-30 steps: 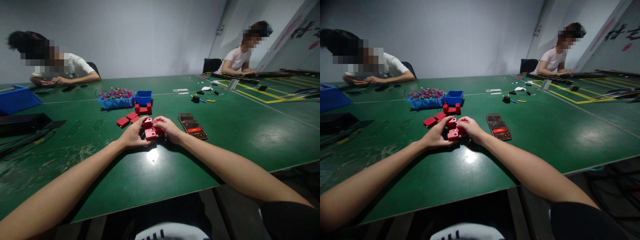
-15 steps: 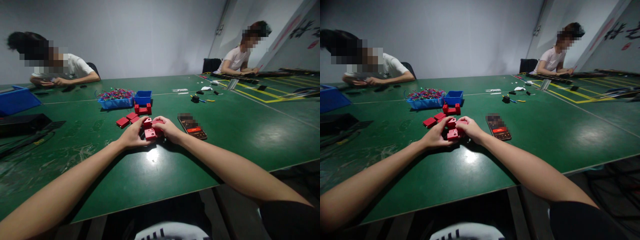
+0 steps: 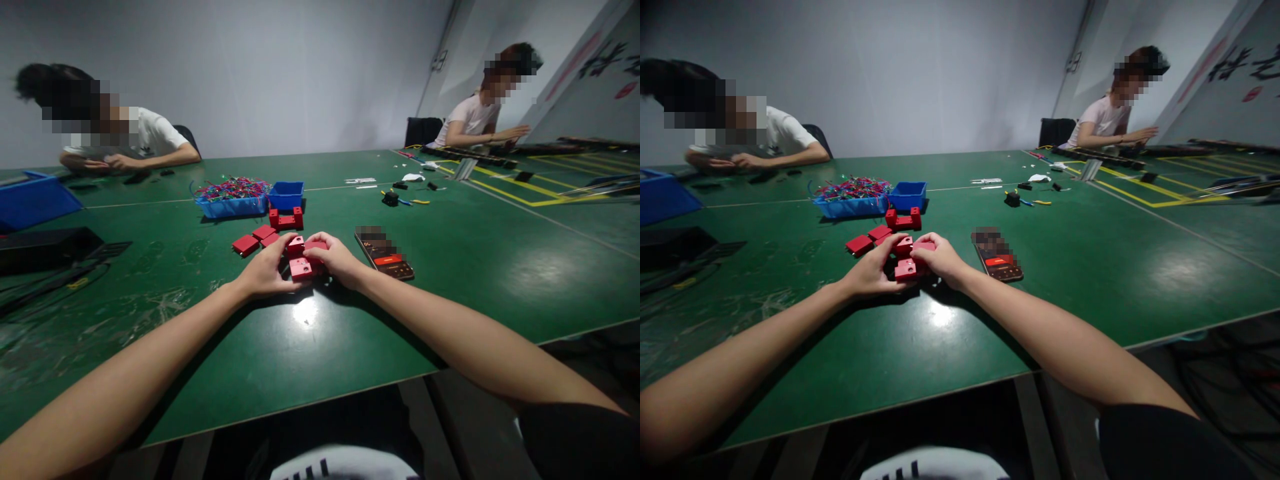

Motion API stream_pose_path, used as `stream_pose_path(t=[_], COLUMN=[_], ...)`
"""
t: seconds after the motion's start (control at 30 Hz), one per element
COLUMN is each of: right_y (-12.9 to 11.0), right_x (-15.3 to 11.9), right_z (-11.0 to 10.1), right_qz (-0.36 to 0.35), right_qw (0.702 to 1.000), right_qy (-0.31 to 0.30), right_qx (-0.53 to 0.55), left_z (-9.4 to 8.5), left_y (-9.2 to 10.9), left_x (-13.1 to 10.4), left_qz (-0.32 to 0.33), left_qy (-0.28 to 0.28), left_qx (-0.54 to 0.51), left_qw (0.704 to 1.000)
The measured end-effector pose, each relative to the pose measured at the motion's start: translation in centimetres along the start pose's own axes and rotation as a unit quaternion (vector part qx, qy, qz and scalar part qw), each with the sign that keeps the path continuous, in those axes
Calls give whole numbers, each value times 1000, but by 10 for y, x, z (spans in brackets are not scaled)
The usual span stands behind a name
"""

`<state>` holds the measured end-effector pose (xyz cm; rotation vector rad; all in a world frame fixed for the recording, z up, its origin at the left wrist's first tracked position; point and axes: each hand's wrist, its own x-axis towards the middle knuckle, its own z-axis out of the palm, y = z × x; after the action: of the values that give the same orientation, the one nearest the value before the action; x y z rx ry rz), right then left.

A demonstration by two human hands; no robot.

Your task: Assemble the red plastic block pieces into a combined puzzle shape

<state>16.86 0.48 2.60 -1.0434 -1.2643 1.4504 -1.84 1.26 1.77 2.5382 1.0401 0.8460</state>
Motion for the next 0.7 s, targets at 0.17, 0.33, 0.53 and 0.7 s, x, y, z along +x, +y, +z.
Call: stream_pose_path(t=[0.17, 0.33, 0.53, 0.7], right_y=[2, 6, 7, 7], right_x=[-3, -6, -3, -1], right_z=[4, 6, 2, 0], right_qz=[-16, -62, -75, -124], right_qw=[999, 994, 992, 987], right_qy=[27, 65, 85, 86], right_qx=[-30, -56, -47, -49], left_z=[0, 1, 2, 2], left_y=[0, -1, -3, -1], left_x=[0, 0, -1, -1], left_qz=[2, 0, -1, -12], left_qy=[1, 9, 30, 36], left_qx=[6, 18, 28, 40], left_qw=[1000, 1000, 999, 998])
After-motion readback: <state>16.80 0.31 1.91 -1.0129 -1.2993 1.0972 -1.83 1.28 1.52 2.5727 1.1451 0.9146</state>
